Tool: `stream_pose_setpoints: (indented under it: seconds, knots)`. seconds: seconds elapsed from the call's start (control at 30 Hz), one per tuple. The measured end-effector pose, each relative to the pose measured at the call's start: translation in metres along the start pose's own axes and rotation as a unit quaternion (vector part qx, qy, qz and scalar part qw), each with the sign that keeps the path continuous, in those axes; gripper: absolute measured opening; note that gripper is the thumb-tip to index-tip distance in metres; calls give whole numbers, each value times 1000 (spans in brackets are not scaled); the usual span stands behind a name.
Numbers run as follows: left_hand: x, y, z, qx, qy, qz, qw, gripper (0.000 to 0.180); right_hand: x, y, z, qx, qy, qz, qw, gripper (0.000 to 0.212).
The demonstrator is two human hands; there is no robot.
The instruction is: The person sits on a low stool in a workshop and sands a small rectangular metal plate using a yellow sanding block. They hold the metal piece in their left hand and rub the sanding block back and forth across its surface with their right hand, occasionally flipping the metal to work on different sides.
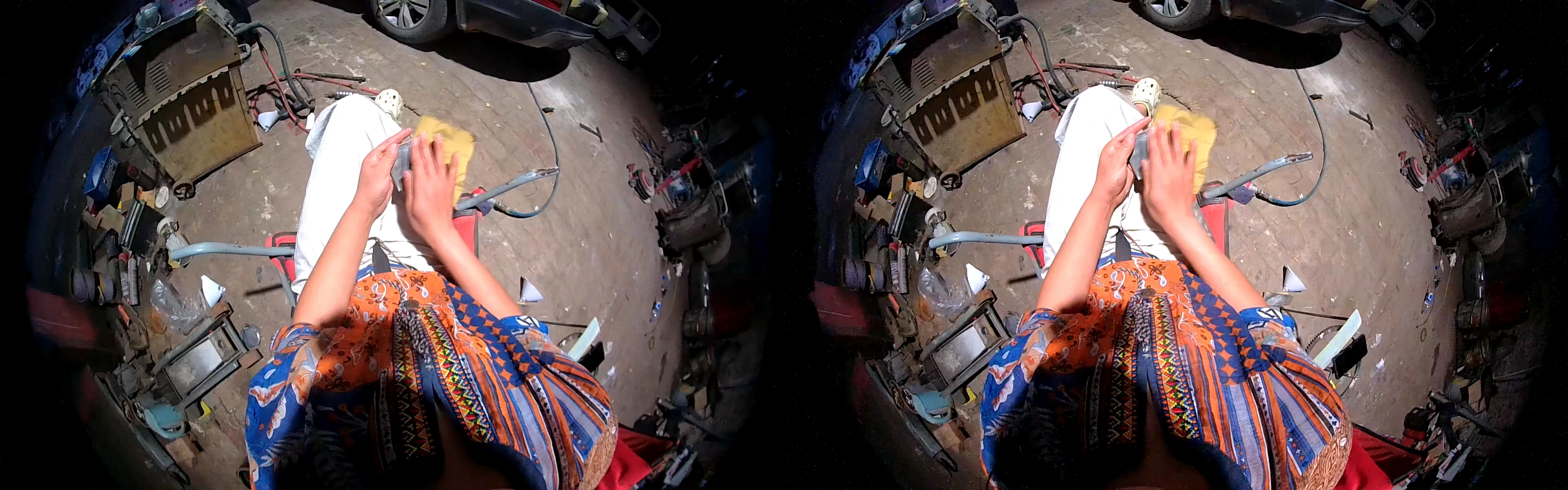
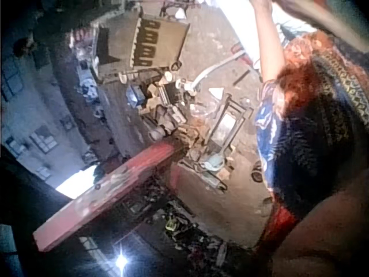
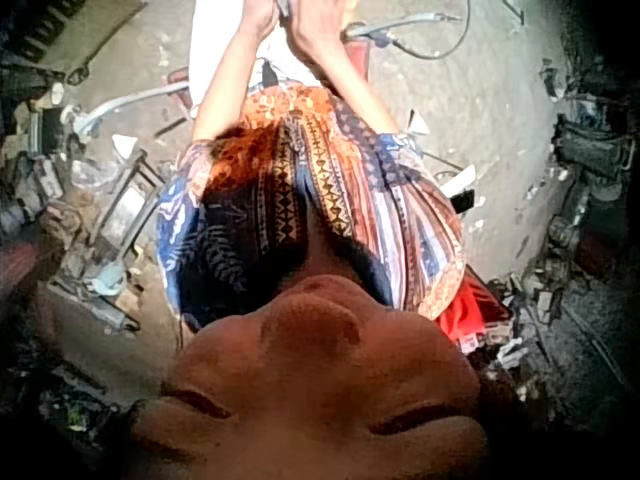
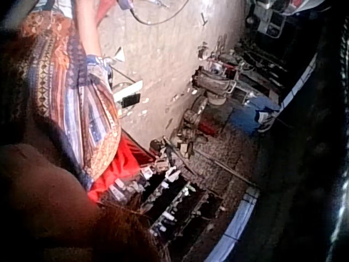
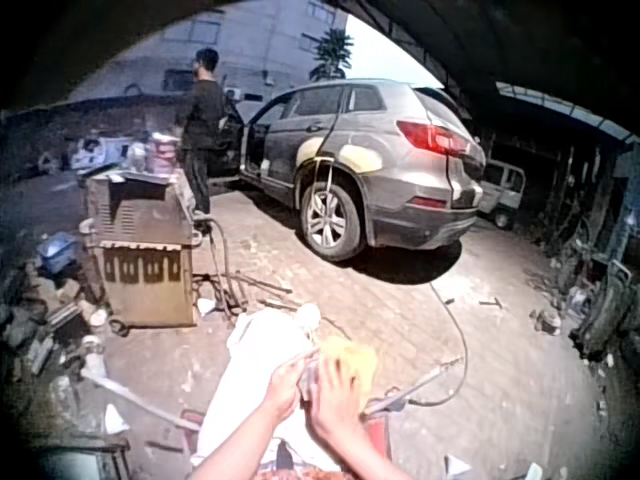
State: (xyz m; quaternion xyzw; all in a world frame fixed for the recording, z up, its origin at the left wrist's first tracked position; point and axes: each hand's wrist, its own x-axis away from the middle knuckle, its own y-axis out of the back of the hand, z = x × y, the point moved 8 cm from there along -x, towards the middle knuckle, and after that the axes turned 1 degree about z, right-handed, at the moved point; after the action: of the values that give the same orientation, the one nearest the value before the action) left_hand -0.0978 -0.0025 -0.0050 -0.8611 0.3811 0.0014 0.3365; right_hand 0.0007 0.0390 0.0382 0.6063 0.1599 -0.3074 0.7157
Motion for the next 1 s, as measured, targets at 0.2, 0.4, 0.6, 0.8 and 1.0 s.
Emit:
stream_pose_setpoints:
  seconds: [0.2, 0.4, 0.6, 0.8, 1.0]
  knots:
    - [0, 8, 6, -31, -8, -14, 999, 40, -7, 0, -4, 20, -6, -8, 1000, 55]
    - [-2, 10, 10, -28, -4, -11, 1000, 40, 0, -1, 2, 15, 6, 2, 1000, 55]
    - [1, 0, -1, -53, -15, 6, 998, 39, -7, 2, -17, 22, -35, -17, 999, 54]
    - [4, -10, -6, 12, 11, 26, 1000, 37, 20, 16, -82, -157, -159, -117, 968, 48]
    - [7, -13, -14, 18, 14, 19, 1000, 36, 25, 13, -79, -232, -177, -89, 952, 47]
